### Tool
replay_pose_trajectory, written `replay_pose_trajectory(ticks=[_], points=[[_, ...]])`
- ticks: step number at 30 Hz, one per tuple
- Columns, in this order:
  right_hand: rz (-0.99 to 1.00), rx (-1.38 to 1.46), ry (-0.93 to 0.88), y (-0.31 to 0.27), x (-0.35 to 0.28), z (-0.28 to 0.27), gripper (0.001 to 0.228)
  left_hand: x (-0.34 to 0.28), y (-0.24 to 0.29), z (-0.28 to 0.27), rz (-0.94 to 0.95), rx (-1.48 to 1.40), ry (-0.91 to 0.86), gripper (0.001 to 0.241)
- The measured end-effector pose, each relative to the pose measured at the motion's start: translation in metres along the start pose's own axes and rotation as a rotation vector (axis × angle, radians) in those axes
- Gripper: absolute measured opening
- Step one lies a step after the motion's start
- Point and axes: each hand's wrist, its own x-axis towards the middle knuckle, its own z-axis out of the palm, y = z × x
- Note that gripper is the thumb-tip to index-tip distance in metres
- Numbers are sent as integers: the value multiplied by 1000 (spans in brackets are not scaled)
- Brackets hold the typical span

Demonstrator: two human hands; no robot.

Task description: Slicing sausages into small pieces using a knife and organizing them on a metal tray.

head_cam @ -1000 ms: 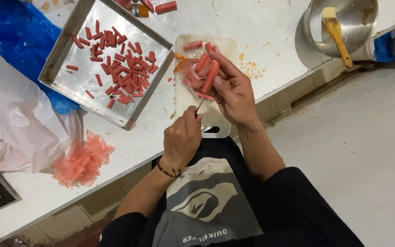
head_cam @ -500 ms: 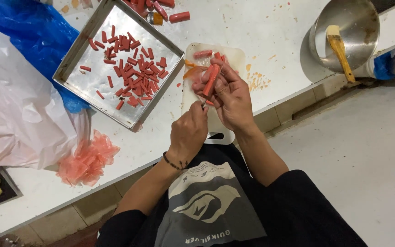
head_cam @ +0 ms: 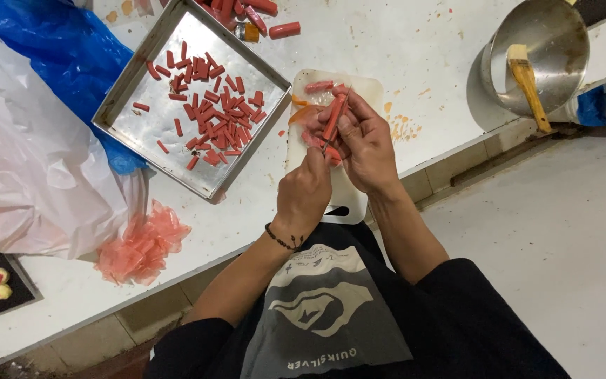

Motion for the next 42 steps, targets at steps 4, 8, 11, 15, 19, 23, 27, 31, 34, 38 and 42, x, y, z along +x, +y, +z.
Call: replay_pose_trajectory(ticks=[4,8,11,15,19,23,27,31,34,38,42], points=[[8,-12,13,0,2,1,35,3,-2,9,-37,-15,-31,23],[46,5,19,-6,4,10,36,6,-3,9,-53,-16,-53,21],[94,52,28,-1,8,3,36,12,-3,5,-65,14,-62,21],[119,22,86,6,13,-9,36,10,-5,19,-87,39,-128,22],[139,42,125,16,19,-18,35,22,-10,-2,-104,-55,-190,21],[275,142,96,11,26,-16,35,24,-41,1,-291,-798,-414,28],[358,163,138,68,34,-61,30,18,-62,-7,-736,-1367,-506,31],[310,138,157,25,35,-2,28,6,-53,-17,-423,-481,-317,31],[293,61,149,33,34,1,27,-2,-40,-18,-324,-233,-306,23],[231,25,153,33,34,11,28,-2,-37,-21,-258,-154,-252,21],[201,7,153,36,34,13,27,-2,-38,-21,-221,-101,-206,21]])
